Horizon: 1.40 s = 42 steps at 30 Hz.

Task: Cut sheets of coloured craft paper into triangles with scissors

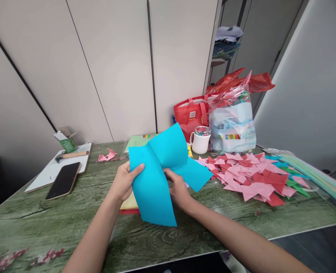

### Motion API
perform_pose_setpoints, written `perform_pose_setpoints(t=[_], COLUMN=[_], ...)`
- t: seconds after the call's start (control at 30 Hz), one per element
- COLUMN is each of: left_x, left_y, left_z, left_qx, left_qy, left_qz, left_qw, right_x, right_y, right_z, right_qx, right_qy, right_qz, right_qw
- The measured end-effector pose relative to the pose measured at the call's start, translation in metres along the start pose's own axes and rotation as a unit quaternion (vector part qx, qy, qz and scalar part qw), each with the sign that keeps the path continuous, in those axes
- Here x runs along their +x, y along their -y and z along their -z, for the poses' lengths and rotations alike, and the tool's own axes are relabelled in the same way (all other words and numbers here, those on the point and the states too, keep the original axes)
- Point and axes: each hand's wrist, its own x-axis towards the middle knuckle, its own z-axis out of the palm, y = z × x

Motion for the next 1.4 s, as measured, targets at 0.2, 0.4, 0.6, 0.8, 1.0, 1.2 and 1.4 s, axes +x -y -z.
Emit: perform_pose_setpoints(t=[0.2,0.4,0.6,0.8,1.0,1.2,1.4], left_x=[-0.002,-0.001,0.001,-0.003,-0.011,-0.005,0.001], left_y=[0.002,-0.002,-0.014,-0.027,-0.024,-0.024,-0.019], left_z=[0.009,0.006,0.017,0.026,0.022,0.025,0.033], left_qx=[0.106,0.042,-0.062,-0.061,-0.032,-0.015,-0.005], left_qy=[-0.098,-0.111,-0.137,-0.12,0.006,-0.03,-0.056], left_qz=[-0.104,-0.074,-0.045,-0.003,0.041,0.047,0.035], left_qw=[0.984,0.99,0.988,0.991,0.999,0.998,0.998], right_x=[0.004,0.004,0.006,0.026,0.037,0.036,0.034], right_y=[0.007,0.007,0.009,0.021,0.008,0.008,0.017], right_z=[-0.003,-0.004,0.016,0.039,0.045,0.05,0.057], right_qx=[0.135,0.175,0.139,0.179,0.219,0.183,0.006], right_qy=[0.067,0.118,0.251,-0.003,-0.111,-0.098,-0.205], right_qz=[-0.021,-0.049,-0.112,-0.014,-0.059,-0.057,0.06], right_qw=[0.988,0.976,0.951,0.984,0.968,0.977,0.977])
